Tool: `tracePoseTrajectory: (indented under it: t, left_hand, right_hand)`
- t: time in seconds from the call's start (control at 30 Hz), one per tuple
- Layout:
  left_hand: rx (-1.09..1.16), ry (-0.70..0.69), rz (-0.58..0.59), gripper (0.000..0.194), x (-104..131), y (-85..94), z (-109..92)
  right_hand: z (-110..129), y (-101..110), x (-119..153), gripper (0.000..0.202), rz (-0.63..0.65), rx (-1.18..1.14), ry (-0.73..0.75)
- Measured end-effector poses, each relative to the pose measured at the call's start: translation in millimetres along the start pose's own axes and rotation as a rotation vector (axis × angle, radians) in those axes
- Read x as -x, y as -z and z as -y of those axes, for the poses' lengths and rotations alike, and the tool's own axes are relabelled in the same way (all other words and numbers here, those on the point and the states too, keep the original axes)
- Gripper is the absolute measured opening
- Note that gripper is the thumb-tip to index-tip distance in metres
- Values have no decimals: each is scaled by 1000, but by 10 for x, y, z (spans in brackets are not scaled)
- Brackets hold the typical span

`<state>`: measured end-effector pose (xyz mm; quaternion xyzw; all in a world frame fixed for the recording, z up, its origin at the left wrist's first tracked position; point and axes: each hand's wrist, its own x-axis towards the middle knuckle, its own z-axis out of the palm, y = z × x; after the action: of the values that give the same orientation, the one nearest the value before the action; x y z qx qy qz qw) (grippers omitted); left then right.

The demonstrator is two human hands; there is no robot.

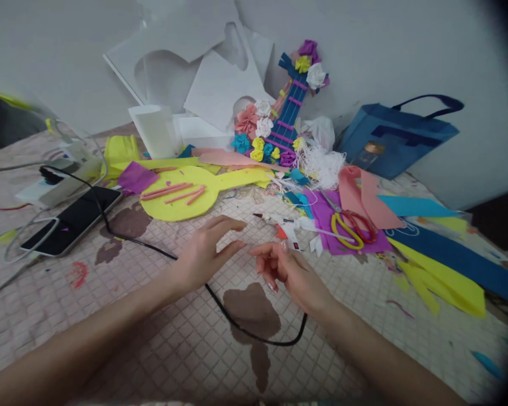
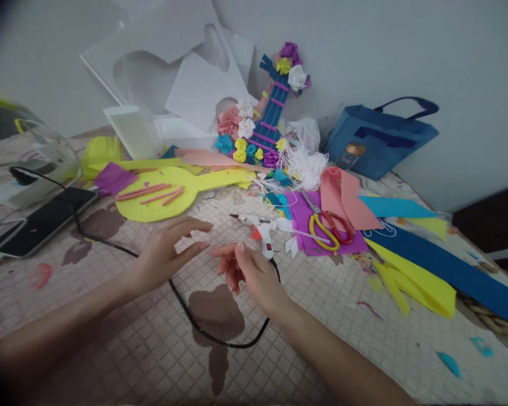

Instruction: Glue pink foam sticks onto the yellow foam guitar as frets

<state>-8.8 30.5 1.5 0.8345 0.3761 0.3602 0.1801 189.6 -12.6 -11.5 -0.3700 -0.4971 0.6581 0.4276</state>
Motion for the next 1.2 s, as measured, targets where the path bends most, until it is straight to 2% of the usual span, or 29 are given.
tracePoseTrajectory:
  t: [0.13, 0.27, 0.37, 0.43, 0.53, 0.63, 0.7, 0.9, 1.03, 1.2]
  left_hand:
    - [23, -118, 14, 24, 42, -51, -188]
    - [-103, -204, 104, 11, 46, -69, -212]
    - [-149, -241, 180, 21, 22, -44, -190]
    - [-177, -241, 188, 26, 7, -24, -180]
    - [-162, -180, 176, 27, -6, -11, -167]
    - [-37, -84, 170, 24, -4, -23, -144]
    - [68, -18, 157, 20, 3, -38, -127]
    - [308, 116, 98, 15, 30, -44, -183]
    - [370, 168, 140, 7, 36, -20, -290]
    - [399, 205, 127, 10, 51, -15, -352]
  right_hand:
    - [-13, -39, 18, 52, 37, 52, -16]
    - [1, -93, 56, 58, 83, 219, -48]
    - [-5, -121, 61, 65, 143, 225, -124]
    - [-15, -131, 53, 67, 175, 167, -150]
    - [-15, -133, 38, 57, 122, 108, -138]
    - [-1, -108, 28, 36, 32, 137, -93]
    - [3, -79, 25, 29, -13, 176, -69]
    - [-21, -39, 33, 38, -91, 231, -116]
    - [-36, -60, 33, 40, -85, 182, -110]
    - [-40, -76, 25, 40, -71, 186, -119]
